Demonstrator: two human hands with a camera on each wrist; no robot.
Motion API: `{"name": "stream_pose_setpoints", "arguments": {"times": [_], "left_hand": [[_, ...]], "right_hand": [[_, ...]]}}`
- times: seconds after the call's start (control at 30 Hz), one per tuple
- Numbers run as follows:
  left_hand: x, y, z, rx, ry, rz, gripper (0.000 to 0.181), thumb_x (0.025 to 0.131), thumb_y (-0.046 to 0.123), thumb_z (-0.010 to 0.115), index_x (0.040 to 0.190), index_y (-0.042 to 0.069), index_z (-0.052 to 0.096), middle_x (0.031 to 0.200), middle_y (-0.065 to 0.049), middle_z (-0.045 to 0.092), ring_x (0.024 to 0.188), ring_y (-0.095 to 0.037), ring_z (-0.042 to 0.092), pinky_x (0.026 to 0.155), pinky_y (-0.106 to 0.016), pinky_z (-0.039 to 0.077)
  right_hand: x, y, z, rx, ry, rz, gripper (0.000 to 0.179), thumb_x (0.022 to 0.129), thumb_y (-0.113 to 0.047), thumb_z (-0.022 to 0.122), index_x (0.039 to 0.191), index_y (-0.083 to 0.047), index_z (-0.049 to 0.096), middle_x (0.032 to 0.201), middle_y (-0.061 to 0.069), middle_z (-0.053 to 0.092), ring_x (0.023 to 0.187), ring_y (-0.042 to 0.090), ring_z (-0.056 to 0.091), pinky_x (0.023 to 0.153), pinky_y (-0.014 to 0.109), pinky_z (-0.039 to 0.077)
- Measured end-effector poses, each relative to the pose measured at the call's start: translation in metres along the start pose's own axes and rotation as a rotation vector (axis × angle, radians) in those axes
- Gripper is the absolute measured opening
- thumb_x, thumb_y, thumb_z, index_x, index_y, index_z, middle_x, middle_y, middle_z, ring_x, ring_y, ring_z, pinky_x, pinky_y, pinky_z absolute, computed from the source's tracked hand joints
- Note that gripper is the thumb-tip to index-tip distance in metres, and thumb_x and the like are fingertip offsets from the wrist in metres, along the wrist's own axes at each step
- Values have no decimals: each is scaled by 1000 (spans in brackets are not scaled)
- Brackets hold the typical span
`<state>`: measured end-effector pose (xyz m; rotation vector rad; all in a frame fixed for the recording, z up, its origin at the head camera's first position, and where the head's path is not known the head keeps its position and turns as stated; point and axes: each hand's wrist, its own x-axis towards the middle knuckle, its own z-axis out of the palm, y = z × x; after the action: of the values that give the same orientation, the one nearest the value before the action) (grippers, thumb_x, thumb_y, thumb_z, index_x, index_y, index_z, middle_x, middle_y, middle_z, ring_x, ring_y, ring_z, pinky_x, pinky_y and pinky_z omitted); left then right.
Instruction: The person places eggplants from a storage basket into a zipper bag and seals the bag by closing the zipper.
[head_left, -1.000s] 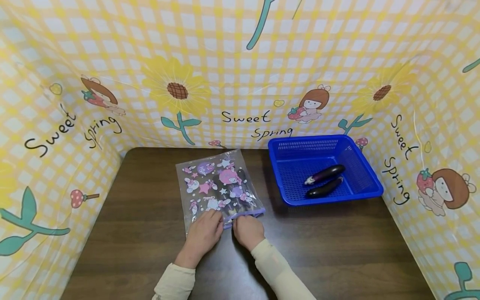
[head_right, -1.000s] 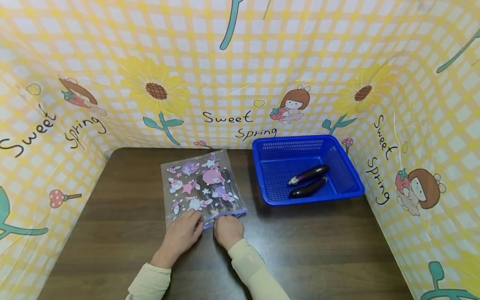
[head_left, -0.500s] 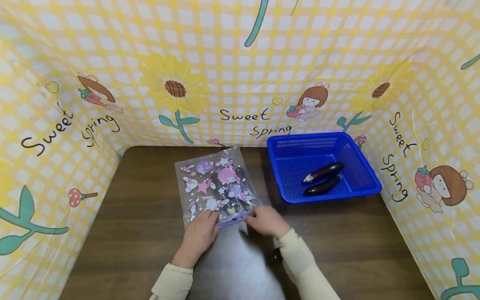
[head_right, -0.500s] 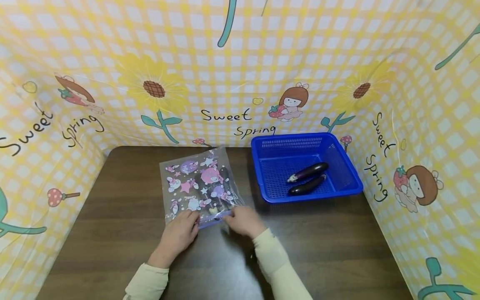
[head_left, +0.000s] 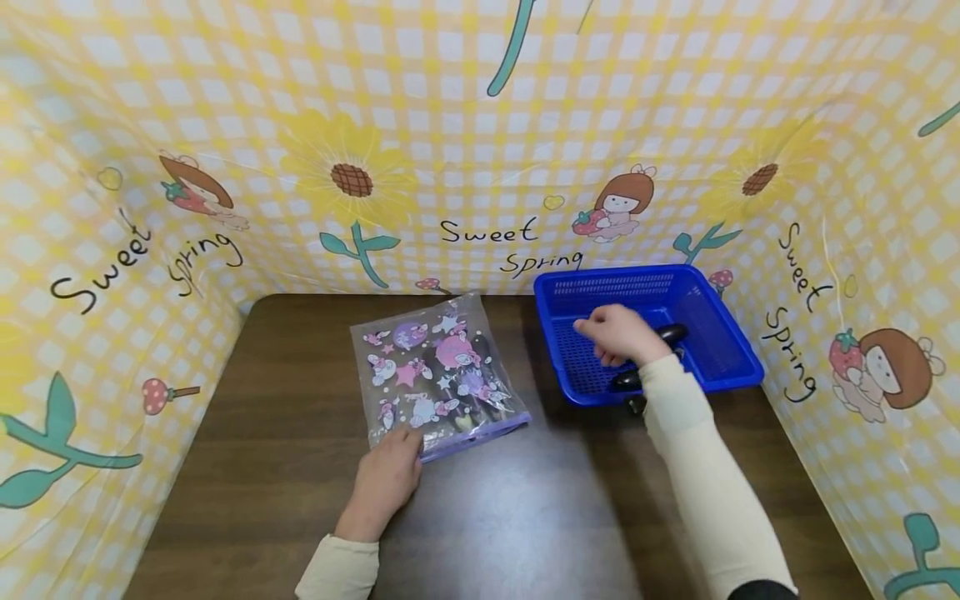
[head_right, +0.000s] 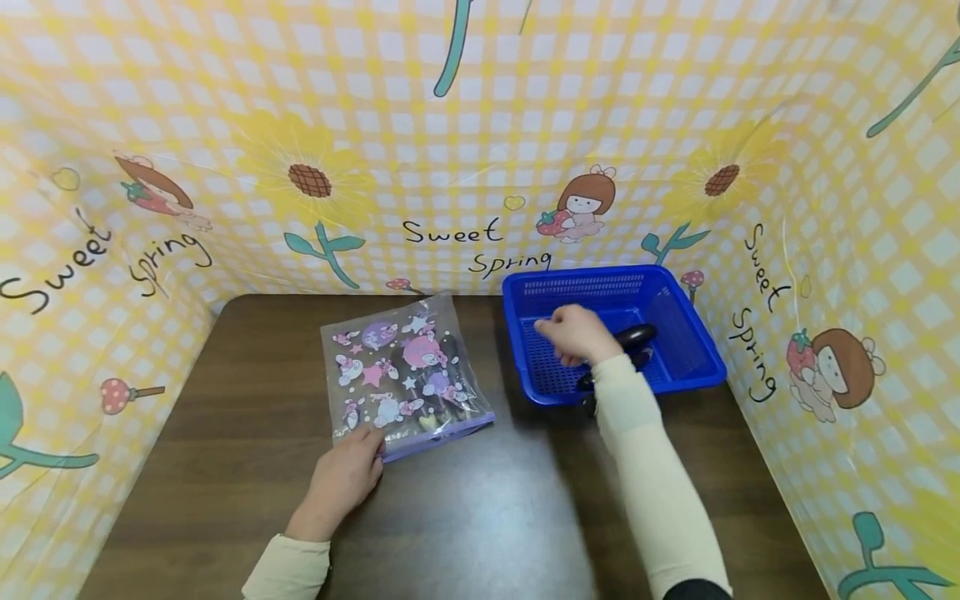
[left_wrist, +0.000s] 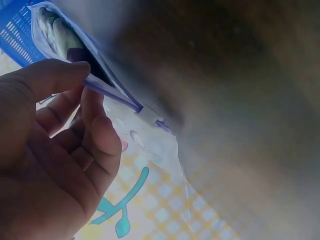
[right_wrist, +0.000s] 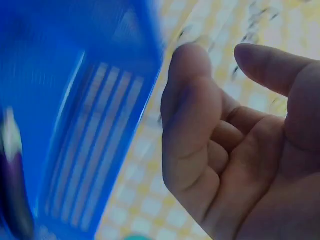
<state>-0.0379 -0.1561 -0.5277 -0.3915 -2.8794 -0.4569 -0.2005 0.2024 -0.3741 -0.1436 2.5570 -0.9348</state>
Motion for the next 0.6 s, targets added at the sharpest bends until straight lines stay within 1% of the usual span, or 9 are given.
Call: {"name": "stream_pose_setpoints", "arguments": {"times": [0.13, 0.2, 0.27, 0.3, 0.37, 0.43, 0.53, 0.57, 0.6], "left_hand": [[-3, -1, 0, -2, -9, -10, 20, 77, 1, 76, 88, 8, 61, 84, -8, 58, 75, -31, 60, 57, -46, 50], [-3, -2, 0, -2, -12, -15, 19, 77, 1, 75, 88, 8, 61, 83, -9, 58, 75, -31, 60, 57, -46, 50], [-3, -2, 0, -1, -13, -17, 19, 77, 1, 75, 88, 8, 61, 83, -9, 58, 74, -31, 60, 57, -46, 50], [-3, -2, -1, 0, -13, -18, 19, 77, 1, 75, 88, 8, 61, 83, -9, 58, 74, -31, 61, 57, -46, 50], [-3, -2, -2, 3, -15, -21, 19, 77, 1, 75, 87, 8, 61, 83, -9, 59, 74, -32, 61, 57, -47, 50], [-3, -2, -3, 5, -22, -26, 19, 77, 0, 75, 87, 8, 61, 83, -9, 59, 74, -32, 61, 58, -47, 50], [-3, -2, -3, 4, -30, -32, 19, 76, 0, 74, 88, 8, 61, 84, -9, 59, 75, -32, 61, 57, -47, 51], [-3, -1, -3, 3, -33, -34, 19, 76, 0, 74, 88, 8, 61, 84, -9, 59, 75, -32, 60, 57, -47, 51], [-3, -1, -3, 3, -34, -34, 19, 76, 0, 74, 88, 8, 61, 84, -9, 59, 75, -32, 60, 57, -47, 51]], "right_hand": [[20, 11, -35, -83, 11, 83, 41, 104, -40, 53, 97, 0, 61, 71, 12, 62, 61, 24, 63, 55, 36, 54], [31, 19, -46, -103, 9, 131, 41, 103, -39, 52, 104, 1, 60, 69, 11, 60, 57, 22, 62, 53, 35, 53], [43, 32, -54, -113, 2, 181, 43, 103, -37, 52, 116, 3, 58, 67, 11, 58, 54, 21, 60, 52, 35, 52], [49, 38, -57, -112, -10, 203, 45, 103, -36, 51, 122, 4, 56, 67, 11, 57, 53, 21, 59, 51, 34, 52], [60, 52, -60, -97, -49, 225, 53, 104, -34, 50, 138, 7, 46, 69, 13, 56, 50, 19, 56, 50, 34, 50], [70, 67, -61, -100, -93, 240, 60, 104, -31, 50, 147, 9, 38, 73, 15, 56, 50, 18, 55, 52, 33, 51], [79, 85, -59, -108, -160, 253, 65, 105, -27, 49, 152, 11, 26, 79, 18, 55, 50, 16, 53, 54, 33, 51], [81, 90, -57, -120, -168, 262, 64, 105, -26, 49, 152, 11, 27, 80, 19, 56, 50, 15, 52, 54, 33, 52], [83, 94, -56, -144, -175, 265, 63, 105, -25, 49, 152, 11, 28, 85, 21, 57, 50, 15, 53, 56, 33, 52]]}}
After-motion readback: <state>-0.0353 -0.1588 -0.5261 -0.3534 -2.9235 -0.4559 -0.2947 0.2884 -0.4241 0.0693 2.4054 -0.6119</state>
